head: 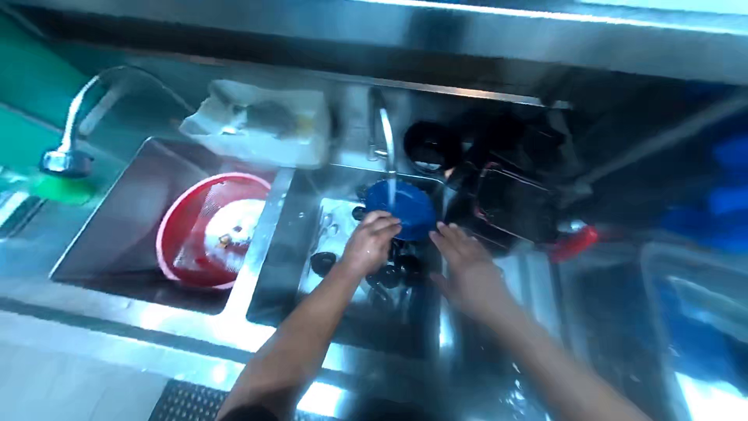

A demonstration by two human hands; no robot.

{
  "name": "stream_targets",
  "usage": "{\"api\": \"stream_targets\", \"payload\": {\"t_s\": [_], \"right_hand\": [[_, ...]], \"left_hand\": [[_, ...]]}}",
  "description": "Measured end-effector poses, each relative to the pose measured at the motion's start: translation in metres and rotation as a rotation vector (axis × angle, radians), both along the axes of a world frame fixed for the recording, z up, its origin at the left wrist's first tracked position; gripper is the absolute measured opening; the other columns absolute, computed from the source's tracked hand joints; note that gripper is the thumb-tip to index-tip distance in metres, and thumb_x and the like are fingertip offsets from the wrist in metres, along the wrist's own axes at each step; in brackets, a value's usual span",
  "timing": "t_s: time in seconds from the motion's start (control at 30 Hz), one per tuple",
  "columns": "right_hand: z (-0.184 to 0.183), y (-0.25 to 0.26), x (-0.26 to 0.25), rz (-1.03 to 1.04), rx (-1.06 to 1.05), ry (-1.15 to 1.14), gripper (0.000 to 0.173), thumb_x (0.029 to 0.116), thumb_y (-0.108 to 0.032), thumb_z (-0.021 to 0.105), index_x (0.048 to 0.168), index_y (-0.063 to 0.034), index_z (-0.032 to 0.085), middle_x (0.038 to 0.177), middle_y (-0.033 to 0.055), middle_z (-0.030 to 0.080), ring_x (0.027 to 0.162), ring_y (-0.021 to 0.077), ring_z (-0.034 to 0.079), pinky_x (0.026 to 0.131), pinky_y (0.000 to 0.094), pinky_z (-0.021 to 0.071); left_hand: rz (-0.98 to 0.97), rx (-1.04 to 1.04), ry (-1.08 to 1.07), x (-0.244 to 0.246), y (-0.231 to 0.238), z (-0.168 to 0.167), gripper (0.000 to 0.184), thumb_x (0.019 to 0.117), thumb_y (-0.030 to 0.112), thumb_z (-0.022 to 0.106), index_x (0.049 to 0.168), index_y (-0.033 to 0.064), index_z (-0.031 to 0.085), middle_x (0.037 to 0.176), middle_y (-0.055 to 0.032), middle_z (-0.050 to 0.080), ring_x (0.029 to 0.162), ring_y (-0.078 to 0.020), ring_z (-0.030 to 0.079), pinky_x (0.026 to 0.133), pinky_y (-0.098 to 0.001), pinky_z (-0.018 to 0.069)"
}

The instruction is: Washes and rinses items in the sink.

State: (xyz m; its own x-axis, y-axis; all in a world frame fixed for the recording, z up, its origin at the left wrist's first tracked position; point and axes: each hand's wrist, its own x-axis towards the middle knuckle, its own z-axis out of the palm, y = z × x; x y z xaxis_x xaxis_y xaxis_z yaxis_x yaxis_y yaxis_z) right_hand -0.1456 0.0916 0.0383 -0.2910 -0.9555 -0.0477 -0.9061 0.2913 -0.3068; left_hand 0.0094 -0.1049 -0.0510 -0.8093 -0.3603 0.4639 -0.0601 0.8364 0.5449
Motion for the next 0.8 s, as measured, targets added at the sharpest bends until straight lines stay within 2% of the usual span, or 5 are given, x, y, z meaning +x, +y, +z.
{"api": "stream_targets", "payload": {"t_s": [0.17,0.27,0.47,0.6,0.8], "right_hand": [[-0.088,-0.138,0.012,-0.120,0.092,-0.209,0.031,0.1003,-0.013,0.059,0.129,-0.0123,0.069,0.121,0.0125,0.072,0.112,0.0324,0.068,0.095,0.0597,0.0547],[-0.093,-0.198,0.015,-0.528,0.310,-0.670,0.036,0.1034,-0.028,0.060,0.130,-0.0038,0.063,0.116,0.0228,0.068,0.104,0.0366,0.067,0.090,0.0584,0.0553],[-0.118,-0.224,0.002,-0.975,0.020,-1.335,0.033,0.1036,-0.031,0.055,0.131,-0.0122,0.059,0.113,0.0109,0.069,0.095,0.0253,0.069,0.075,0.0470,0.0599],[-0.123,-0.205,0.012,-1.001,-0.208,-1.577,0.042,0.1055,-0.051,0.041,0.123,-0.0193,0.062,0.106,0.0035,0.070,0.095,0.0185,0.068,0.077,0.0434,0.0591],[-0.092,-0.176,0.026,-1.248,-0.526,-1.520,0.036,0.1072,-0.043,0.042,0.118,-0.0146,0.061,0.099,0.0067,0.069,0.090,0.0206,0.068,0.075,0.0446,0.0592]], "left_hand": [[0.354,0.263,0.038,0.031,-0.040,-0.048,0.035,0.0990,0.017,0.061,0.131,0.0034,0.066,0.156,-0.0171,0.048,0.151,-0.0329,0.037,0.123,-0.0497,0.0358],[0.795,0.628,-0.453,0.062,-0.078,-0.133,0.057,0.0989,0.031,0.065,0.148,0.0048,0.052,0.152,-0.0206,0.051,0.141,-0.0368,0.049,0.115,-0.0553,0.0428],[0.563,0.737,-1.292,0.105,-0.064,-0.212,0.058,0.0931,0.037,0.072,0.140,0.0049,0.060,0.166,-0.0254,0.024,0.152,-0.0494,0.023,0.112,-0.0709,0.0346],[0.451,0.809,-1.139,0.075,-0.065,-0.197,0.039,0.0983,0.033,0.066,0.120,0.0007,0.070,0.123,-0.0248,0.068,0.120,-0.0449,0.061,0.114,-0.0703,0.0293],[0.751,1.648,-0.109,-0.012,-0.048,-0.172,0.042,0.1005,0.040,0.067,0.120,0.0034,0.070,0.111,-0.0175,0.072,0.103,-0.0296,0.069,0.093,-0.0538,0.0557]]}}
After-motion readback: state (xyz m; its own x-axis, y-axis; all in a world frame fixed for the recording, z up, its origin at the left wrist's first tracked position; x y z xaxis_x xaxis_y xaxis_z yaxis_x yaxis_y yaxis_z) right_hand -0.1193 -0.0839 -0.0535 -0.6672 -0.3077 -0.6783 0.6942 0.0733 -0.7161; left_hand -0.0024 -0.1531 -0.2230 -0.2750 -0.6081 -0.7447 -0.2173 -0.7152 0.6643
